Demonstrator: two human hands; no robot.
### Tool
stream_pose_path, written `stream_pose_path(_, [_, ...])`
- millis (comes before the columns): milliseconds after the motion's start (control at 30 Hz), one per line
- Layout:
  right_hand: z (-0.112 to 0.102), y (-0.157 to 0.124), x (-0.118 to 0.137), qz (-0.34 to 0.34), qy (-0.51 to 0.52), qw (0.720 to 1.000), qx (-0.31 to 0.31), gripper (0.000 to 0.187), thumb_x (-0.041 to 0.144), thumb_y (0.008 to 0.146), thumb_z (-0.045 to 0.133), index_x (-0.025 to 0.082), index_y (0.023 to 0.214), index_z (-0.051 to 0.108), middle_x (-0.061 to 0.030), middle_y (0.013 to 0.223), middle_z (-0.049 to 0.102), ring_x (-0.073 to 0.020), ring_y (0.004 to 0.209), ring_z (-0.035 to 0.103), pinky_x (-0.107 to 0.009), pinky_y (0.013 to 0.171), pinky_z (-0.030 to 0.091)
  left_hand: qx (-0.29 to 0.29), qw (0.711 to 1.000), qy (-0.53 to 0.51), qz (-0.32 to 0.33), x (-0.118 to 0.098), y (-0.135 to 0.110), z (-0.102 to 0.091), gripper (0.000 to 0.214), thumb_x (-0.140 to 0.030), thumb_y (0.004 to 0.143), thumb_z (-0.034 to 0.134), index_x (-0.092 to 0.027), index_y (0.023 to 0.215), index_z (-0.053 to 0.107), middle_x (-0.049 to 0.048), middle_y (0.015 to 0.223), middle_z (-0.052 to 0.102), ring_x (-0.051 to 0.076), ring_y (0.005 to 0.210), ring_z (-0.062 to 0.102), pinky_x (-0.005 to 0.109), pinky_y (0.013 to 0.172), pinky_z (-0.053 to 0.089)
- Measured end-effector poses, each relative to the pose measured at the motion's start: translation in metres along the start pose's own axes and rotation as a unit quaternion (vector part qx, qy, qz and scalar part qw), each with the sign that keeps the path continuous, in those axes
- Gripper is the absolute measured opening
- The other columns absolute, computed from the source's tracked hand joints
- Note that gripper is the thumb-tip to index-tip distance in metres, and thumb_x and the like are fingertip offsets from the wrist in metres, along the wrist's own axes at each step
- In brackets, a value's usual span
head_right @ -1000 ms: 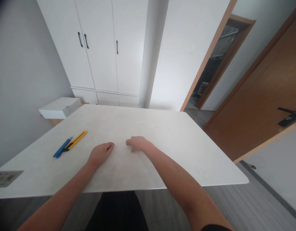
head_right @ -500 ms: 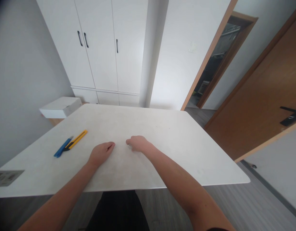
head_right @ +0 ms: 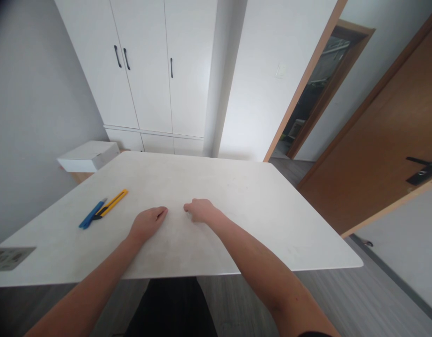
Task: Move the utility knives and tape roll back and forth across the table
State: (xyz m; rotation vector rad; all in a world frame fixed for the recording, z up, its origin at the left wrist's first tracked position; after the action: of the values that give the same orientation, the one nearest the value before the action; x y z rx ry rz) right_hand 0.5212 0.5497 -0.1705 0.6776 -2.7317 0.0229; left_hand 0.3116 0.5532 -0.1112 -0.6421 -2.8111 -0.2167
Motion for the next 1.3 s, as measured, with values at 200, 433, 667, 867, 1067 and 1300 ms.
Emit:
stream_pose_path(200, [-0.003,0.001,0.002,0.0,-0.004,1.0,-0.023,0.041,0.031,0.083,0.065,0.032,0.123,0.059,-0.0066,0.114,0.062,-0.0226,0.092,0.066,-0.027,0.067,0.046,-0.002,1.0,0.004,0.006,0.001,0.001,0.002,0.042,-0.037,0.103,0.032,-0.021,0.103,0.07,0.007,0.104,0.074,0.021,0.097,0.068,0.029,0.08,0.044])
stream_pose_path(433, [-0.009,0.002,0.007,0.001,-0.004,1.0,0.013,0.042,0.029,0.082,0.068,0.031,0.123,0.058,-0.0074,0.117,0.061,-0.0231,0.097,0.065,-0.028,0.07,0.047,-0.014,1.0,0.0,0.012,0.002,0.0,0.002,0.042,-0.037,0.103,0.031,-0.02,0.1,0.07,0.0071,0.102,0.074,0.022,0.096,0.068,0.03,0.08,0.045])
stream_pose_path(667, [-0.011,0.002,0.009,0.008,-0.004,1.0,0.025,0.042,0.028,0.083,0.068,0.03,0.123,0.058,-0.0077,0.119,0.061,-0.0238,0.099,0.064,-0.029,0.073,0.048,-0.011,1.0,0.002,0.009,0.001,0.0,0.002,0.042,-0.037,0.103,0.03,-0.021,0.099,0.069,0.0067,0.102,0.074,0.02,0.096,0.068,0.029,0.08,0.044])
stream_pose_path(867, [-0.011,0.002,0.007,0.011,0.003,0.999,0.031,0.041,0.029,0.083,0.067,0.031,0.123,0.057,-0.0077,0.12,0.06,-0.0242,0.099,0.064,-0.029,0.072,0.048,-0.015,1.0,0.003,0.013,0.001,0.0,0.002,0.043,-0.037,0.103,0.029,-0.02,0.095,0.069,0.0073,0.098,0.074,0.02,0.093,0.068,0.029,0.079,0.043])
stream_pose_path(1067, [-0.012,-0.003,0.009,0.019,0.016,0.999,0.027,0.042,0.027,0.083,0.066,0.031,0.124,0.057,-0.008,0.121,0.059,-0.0241,0.099,0.064,-0.029,0.072,0.049,-0.02,1.0,0.0,0.014,0.002,-0.001,0.002,0.043,-0.037,0.102,0.03,-0.021,0.093,0.068,0.0066,0.096,0.074,0.021,0.091,0.068,0.028,0.076,0.043])
stream_pose_path(1300, [-0.002,-0.061,-0.091,0.193,0.058,0.979,0.013,0.049,0.028,0.082,0.068,0.03,0.129,0.056,-0.0079,0.124,0.06,-0.0256,0.103,0.063,-0.029,0.071,0.047,-0.013,1.0,0.005,0.018,0.004,0.0,0.005,0.045,-0.038,0.102,0.028,-0.021,0.095,0.069,0.0074,0.1,0.074,0.023,0.094,0.068,0.029,0.078,0.045])
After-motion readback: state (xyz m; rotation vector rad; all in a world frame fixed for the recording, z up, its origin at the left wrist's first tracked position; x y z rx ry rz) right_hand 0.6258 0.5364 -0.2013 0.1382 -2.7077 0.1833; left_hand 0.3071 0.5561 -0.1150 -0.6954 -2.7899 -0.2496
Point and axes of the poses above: each hand's wrist, its own y-axis towards the middle knuckle, its own z-axis out of the palm, x = y × z, the point moved 2 cm from there along y, towards the middle knuckle
